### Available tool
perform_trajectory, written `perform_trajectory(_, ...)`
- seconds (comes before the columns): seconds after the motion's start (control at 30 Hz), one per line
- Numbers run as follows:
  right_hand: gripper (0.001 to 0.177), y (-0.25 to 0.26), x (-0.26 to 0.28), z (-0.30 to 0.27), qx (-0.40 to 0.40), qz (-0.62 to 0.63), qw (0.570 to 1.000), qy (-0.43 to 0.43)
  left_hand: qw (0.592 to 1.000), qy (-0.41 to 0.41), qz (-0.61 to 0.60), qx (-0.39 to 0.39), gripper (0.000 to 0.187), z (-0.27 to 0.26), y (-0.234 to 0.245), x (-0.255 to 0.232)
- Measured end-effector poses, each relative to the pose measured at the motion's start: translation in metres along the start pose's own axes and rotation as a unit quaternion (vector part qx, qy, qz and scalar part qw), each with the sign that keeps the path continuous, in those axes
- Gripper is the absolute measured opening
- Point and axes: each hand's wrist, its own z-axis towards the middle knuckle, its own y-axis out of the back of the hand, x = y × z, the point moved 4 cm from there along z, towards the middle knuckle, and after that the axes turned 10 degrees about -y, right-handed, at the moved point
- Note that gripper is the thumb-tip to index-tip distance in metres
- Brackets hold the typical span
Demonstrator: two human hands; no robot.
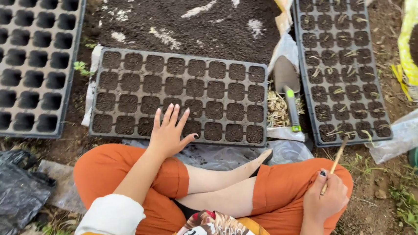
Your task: The person sits cross-legged on the ground and presses soil into a seedling tray with their hands. They then use a small wooden stick to poke holes in the soil cells of the tray.
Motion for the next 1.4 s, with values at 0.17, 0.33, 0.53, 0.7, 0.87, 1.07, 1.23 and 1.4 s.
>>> perform_trajectory(0.17, 0.037, 0.001, 0.001, 0.002, -0.001, 0.004, 1.000, -0.014, 0.993, -0.045, 0.025, -0.103, 0.082, 0.015, -0.006, -0.035)
perform_trajectory(0.33, 0.036, 0.005, 0.004, 0.002, -0.005, 0.023, 1.000, -0.009, 0.992, -0.079, 0.010, -0.102, 0.075, 0.022, 0.003, -0.047)
perform_trajectory(0.53, 0.027, 0.007, 0.007, 0.002, -0.001, 0.058, 0.998, -0.004, 0.992, 0.093, 0.056, -0.064, 0.081, 0.009, -0.002, -0.018)
perform_trajectory(0.7, 0.026, 0.006, 0.006, 0.002, -0.006, 0.055, 0.998, 0.005, 0.959, 0.232, -0.013, -0.164, 0.082, 0.039, 0.015, 0.014)
perform_trajectory(0.87, 0.027, 0.008, 0.004, 0.000, -0.002, 0.056, 0.998, 0.009, 0.936, 0.327, -0.125, -0.035, 0.089, 0.065, 0.016, 0.045)
perform_trajectory(1.07, 0.026, 0.006, 0.006, 0.003, -0.017, 0.065, 0.997, 0.022, 0.961, 0.251, -0.112, 0.008, 0.088, 0.090, 0.031, -0.001)
perform_trajectory(1.23, 0.025, 0.007, 0.004, 0.001, -0.016, 0.076, 0.997, 0.023, 0.972, 0.191, -0.114, 0.072, 0.083, 0.104, 0.045, -0.047)
perform_trajectory(1.4, 0.028, 0.008, 0.005, 0.002, -0.012, 0.072, 0.997, 0.010, 0.991, 0.013, -0.121, 0.060, 0.081, 0.126, 0.039, -0.090)
